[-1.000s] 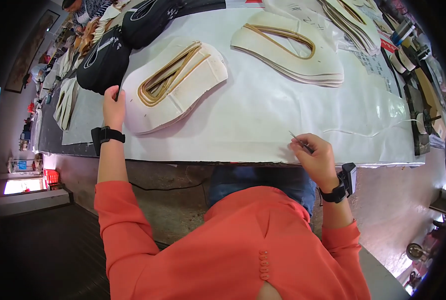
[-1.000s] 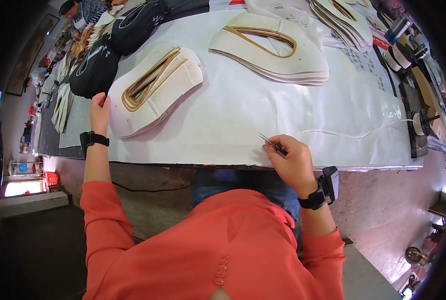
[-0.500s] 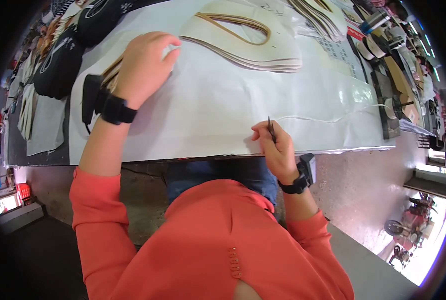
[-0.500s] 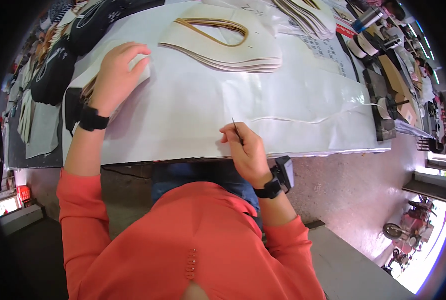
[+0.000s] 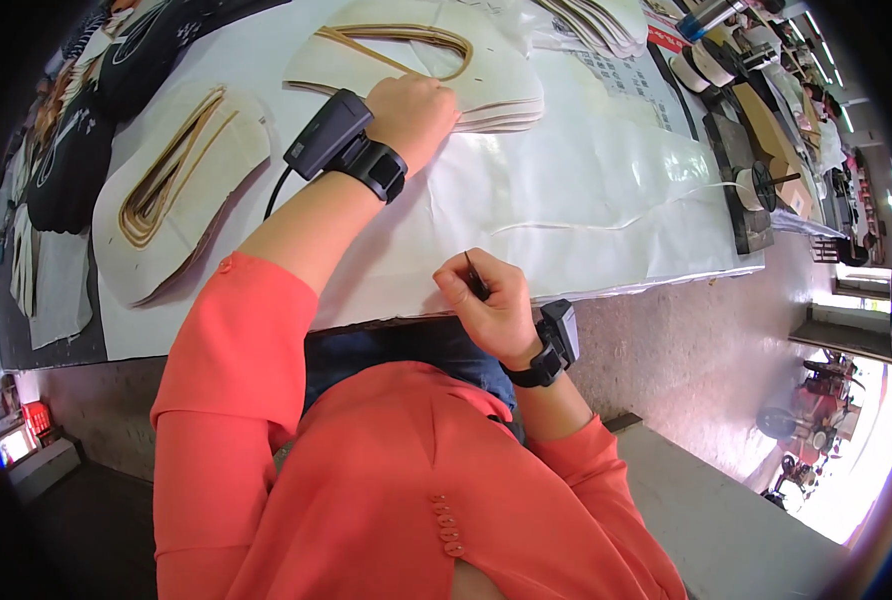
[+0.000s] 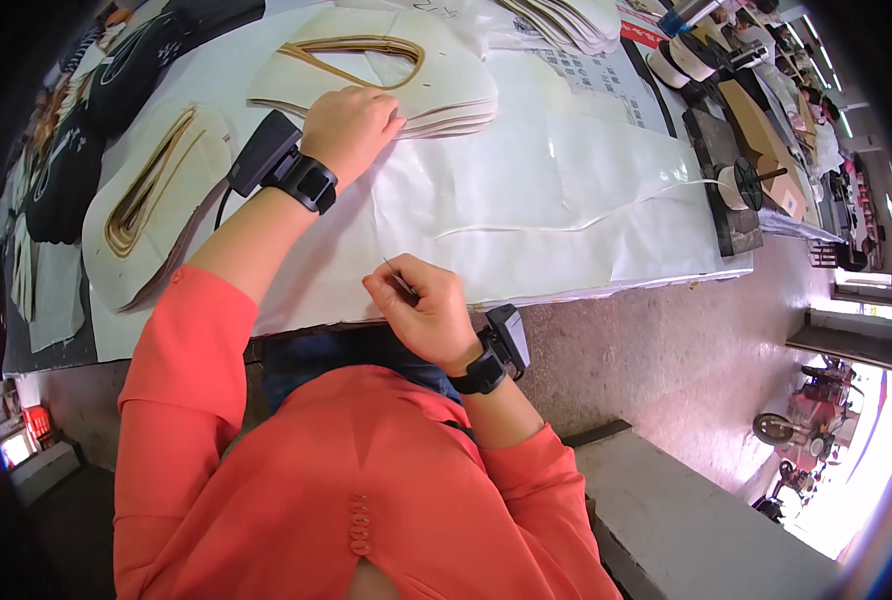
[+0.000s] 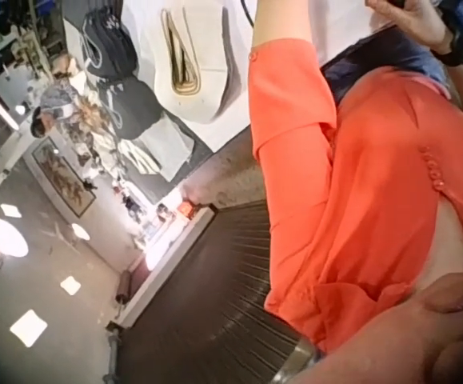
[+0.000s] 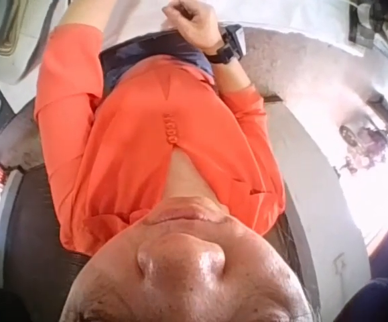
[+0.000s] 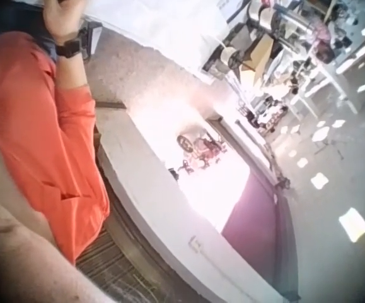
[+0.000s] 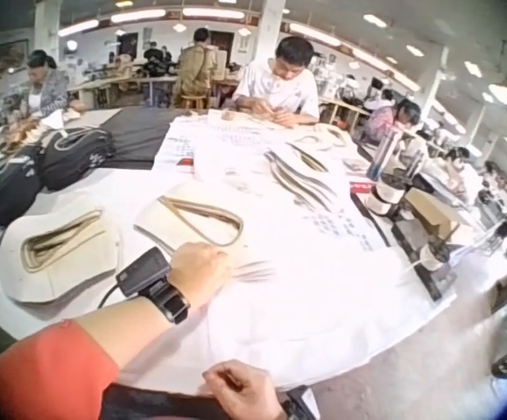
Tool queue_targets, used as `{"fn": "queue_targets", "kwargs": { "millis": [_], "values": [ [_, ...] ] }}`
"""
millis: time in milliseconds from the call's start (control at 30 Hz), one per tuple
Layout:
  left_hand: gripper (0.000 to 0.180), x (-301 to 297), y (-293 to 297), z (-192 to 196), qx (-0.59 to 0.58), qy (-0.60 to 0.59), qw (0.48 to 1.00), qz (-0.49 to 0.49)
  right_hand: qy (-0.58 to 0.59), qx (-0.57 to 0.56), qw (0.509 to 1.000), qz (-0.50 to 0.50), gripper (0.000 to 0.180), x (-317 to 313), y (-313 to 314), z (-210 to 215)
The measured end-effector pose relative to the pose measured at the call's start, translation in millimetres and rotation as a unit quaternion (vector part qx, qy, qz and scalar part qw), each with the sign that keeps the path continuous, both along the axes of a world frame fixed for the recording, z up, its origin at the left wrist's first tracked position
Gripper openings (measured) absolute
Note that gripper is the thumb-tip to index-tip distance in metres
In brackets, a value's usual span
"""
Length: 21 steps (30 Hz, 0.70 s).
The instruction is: Trimming excess material from shoe upper components using small snips.
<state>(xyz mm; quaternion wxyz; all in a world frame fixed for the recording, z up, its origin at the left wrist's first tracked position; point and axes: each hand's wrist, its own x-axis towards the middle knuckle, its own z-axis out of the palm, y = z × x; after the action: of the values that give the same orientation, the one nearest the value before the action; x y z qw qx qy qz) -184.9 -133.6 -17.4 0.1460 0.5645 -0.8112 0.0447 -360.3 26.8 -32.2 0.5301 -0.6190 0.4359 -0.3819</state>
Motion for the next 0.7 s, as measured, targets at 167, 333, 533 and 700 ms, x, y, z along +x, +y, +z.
{"fn": "queue_targets", "kwargs": {
  "millis": [167, 333, 533, 700],
  "values": [
    [0.018, 15.0, -7.7, -4.0, 0.004, 0.035, 0.999, -0.024, 0.009, -0.007, 1.000, 0.007, 0.012, 0.4, -1.0, 1.9],
    [0.017, 15.5, -12.5, 4.0, 0.024, 0.081, 0.996, 0.008, 0.007, -0.015, 1.000, 0.000, 0.012, 0.4, -1.1, 3.5],
    [0.021, 35.4, -0.6, 30.4, -0.041, 0.230, 0.969, 0.081, 0.008, 0.009, 1.000, 0.013, 0.013, 4.2, -1.3, 4.7],
    [0.019, 47.8, 65.0, 67.3, -0.060, 0.173, 0.983, -0.026, -0.051, 0.053, 0.997, 0.004, 0.014, -4.4, 1.5, 11.2]
  ]
}}
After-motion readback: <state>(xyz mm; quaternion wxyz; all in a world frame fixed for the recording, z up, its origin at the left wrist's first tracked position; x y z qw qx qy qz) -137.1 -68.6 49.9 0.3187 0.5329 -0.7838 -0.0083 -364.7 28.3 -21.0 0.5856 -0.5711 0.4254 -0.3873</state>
